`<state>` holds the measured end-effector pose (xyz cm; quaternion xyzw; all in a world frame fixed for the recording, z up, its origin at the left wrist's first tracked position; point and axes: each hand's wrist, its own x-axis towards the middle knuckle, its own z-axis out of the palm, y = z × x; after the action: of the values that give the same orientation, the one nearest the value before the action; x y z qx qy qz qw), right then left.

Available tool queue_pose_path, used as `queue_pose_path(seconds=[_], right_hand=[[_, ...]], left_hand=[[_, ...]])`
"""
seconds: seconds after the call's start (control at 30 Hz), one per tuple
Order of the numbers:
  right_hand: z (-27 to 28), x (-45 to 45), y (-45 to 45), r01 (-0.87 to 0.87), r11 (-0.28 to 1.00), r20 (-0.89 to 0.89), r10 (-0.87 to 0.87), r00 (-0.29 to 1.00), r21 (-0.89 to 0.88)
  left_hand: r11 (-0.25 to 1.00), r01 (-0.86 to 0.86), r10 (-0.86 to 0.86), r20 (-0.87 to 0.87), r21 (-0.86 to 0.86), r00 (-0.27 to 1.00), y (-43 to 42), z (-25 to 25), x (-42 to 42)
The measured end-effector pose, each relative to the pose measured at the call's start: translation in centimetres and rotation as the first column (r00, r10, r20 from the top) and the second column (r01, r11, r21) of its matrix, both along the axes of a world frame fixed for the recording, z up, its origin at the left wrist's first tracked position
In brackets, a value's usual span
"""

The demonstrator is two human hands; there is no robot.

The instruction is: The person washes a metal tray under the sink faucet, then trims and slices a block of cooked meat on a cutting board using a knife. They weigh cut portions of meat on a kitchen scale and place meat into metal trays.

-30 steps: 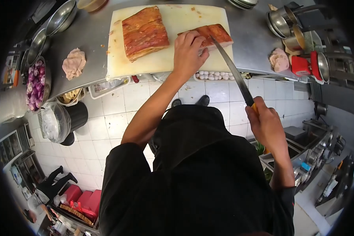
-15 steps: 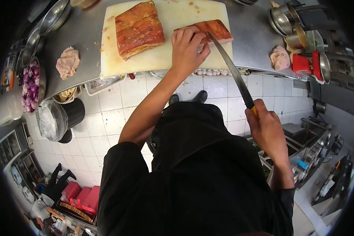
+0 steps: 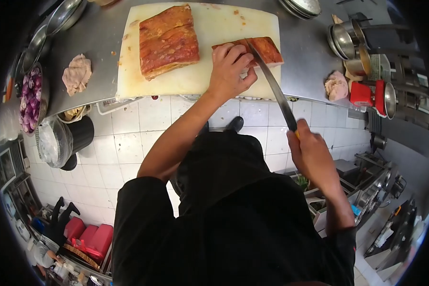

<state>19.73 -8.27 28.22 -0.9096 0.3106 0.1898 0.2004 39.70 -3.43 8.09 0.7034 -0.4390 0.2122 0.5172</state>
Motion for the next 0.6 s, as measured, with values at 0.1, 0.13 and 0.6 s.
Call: queue_pose_path(seconds=[0.1,0.13,0.6], right_hand=[[-2.3,2.8,-2.0,-0.097,0.994,0.099,0.101,0.99,-0.043],[-2.8,4.0,-2.6,-0.151,0.987,0.163,0.159,0.974,-0.063],[1.8,6.5,-1.5,0.117,0.98,-0.196,-0.085,0.977,0.159]], left_hand=[[0.999,0.037,-0.037,-0.004,-0.007,0.999,0.2,-0.1,0.2],[0.999,0.042,-0.042,-0.004,-0.005,0.999,0.2,0.0,0.3],[0.999,0.039,-0.04,-0.032,-0.034,0.999,0.5,0.2,0.3]])
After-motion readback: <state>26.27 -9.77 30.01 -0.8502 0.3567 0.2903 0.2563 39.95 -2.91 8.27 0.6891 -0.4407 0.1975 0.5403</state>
